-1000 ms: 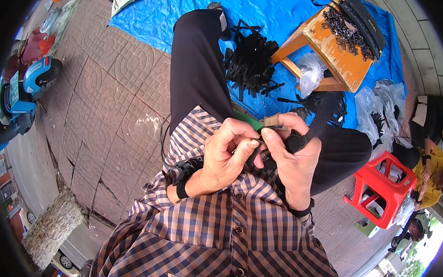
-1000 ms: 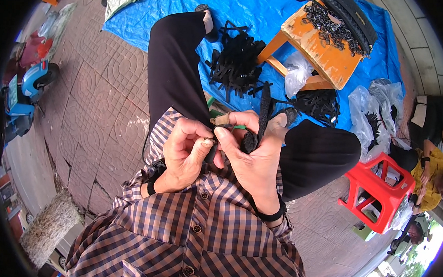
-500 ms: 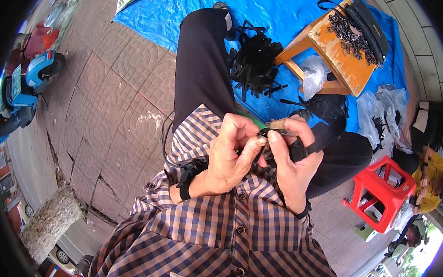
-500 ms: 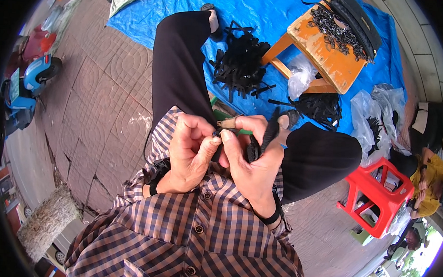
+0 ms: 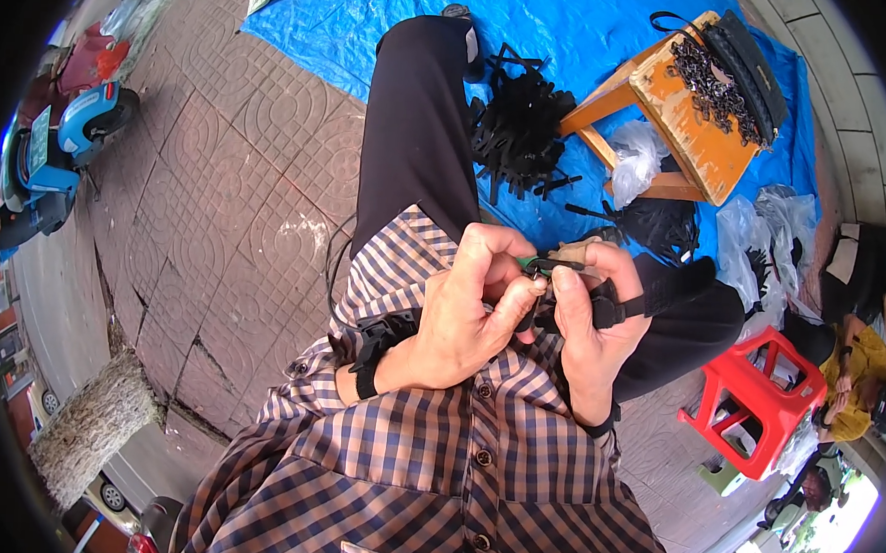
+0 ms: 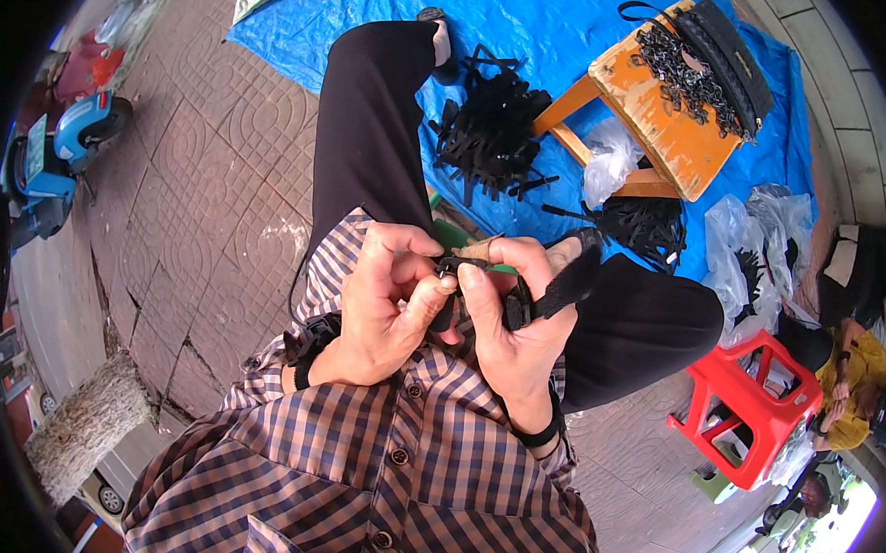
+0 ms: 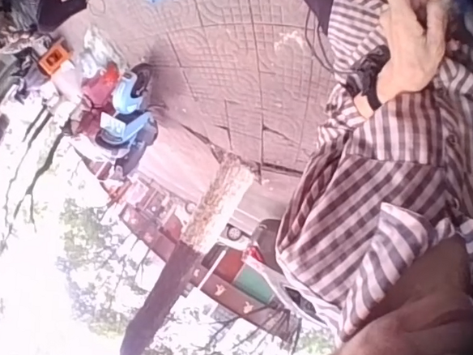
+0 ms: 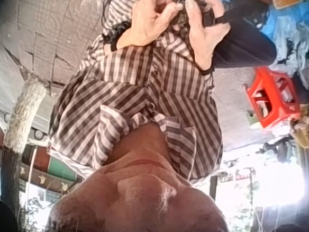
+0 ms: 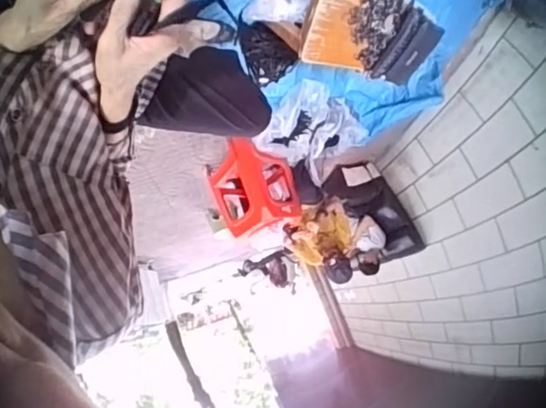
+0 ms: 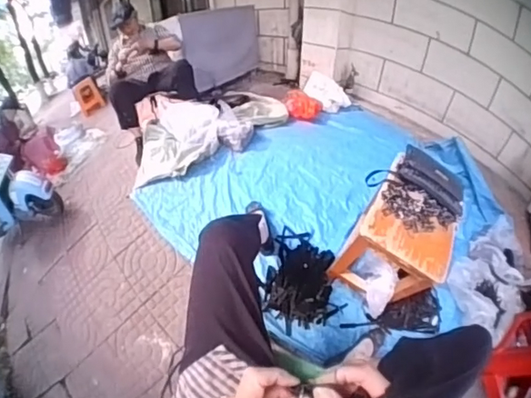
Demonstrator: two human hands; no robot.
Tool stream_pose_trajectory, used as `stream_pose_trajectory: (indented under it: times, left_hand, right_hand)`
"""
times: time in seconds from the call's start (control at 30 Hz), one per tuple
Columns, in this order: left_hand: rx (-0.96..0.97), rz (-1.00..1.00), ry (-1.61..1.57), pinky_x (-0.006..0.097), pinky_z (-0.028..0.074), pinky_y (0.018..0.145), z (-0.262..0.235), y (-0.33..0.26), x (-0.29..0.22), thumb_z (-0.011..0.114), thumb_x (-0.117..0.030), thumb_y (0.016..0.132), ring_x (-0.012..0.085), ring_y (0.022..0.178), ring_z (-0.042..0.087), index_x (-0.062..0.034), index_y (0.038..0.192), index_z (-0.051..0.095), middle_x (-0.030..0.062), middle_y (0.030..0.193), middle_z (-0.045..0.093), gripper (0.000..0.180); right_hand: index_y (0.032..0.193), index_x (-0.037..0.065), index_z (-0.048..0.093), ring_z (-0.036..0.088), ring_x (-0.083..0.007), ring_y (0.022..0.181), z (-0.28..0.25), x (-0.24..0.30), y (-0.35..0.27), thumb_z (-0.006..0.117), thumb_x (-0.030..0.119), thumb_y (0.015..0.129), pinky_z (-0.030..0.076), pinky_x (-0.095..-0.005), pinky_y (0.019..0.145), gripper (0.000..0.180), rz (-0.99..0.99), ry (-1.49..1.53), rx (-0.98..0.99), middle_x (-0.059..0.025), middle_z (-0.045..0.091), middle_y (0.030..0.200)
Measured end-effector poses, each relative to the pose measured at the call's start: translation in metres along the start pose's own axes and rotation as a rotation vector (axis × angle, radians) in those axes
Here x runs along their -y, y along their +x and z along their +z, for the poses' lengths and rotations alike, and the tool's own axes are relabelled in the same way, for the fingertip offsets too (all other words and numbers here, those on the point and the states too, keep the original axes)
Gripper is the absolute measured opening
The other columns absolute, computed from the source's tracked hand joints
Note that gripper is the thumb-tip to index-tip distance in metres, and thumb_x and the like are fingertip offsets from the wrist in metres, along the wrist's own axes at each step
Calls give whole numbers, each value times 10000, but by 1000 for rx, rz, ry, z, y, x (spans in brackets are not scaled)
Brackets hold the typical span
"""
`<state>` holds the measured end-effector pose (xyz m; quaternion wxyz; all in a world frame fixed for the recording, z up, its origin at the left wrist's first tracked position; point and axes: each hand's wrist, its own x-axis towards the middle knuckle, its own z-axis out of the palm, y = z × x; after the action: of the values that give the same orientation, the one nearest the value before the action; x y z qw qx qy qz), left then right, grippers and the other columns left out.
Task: Assembling small plastic buckles and components onto black nylon straps.
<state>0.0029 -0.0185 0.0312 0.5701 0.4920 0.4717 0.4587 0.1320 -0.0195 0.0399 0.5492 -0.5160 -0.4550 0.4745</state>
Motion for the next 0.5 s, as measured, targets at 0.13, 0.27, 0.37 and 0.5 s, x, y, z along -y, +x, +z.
stream_pose_trajectory:
  times: [0.13, 0.27, 0.37, 0.5]
  left_hand:
    - [24, 18, -24, 202, 444, 437, 0, 0, 5, 525, -13, 876, 68, 512, 571, -9, 971, 410, 50, 641, 553, 149]
    - [117, -132, -239, 196, 430, 429, -2, 5, 3, 523, -12, 878, 68, 511, 574, -10, 970, 411, 45, 650, 561, 145]
    - [17, -107, -164, 201, 430, 423, -2, 8, 1, 530, -26, 879, 72, 503, 578, -2, 1004, 441, 47, 666, 579, 155]
    - [86, -102, -59, 206, 433, 427, -2, 9, 1, 525, -45, 887, 84, 499, 580, 5, 978, 475, 47, 668, 576, 116]
  right_hand:
    - [905, -24, 551, 567, -85, 630, -4, -3, 4, 605, 9, 816, 430, -204, 558, 110, -92, -119, 29, -68, 580, 843]
    - [906, -20, 554, 549, -73, 655, -14, -9, 1, 614, 23, 814, 428, -201, 578, 118, 60, 82, 51, -60, 579, 839]
    - [910, -20, 548, 540, -77, 699, -5, -9, 3, 611, 20, 817, 435, -199, 610, 119, 58, 35, -9, -56, 574, 845]
    - [920, -19, 543, 547, -83, 700, -6, -8, 2, 607, 28, 825, 438, -196, 600, 124, -13, -29, 4, -66, 575, 845]
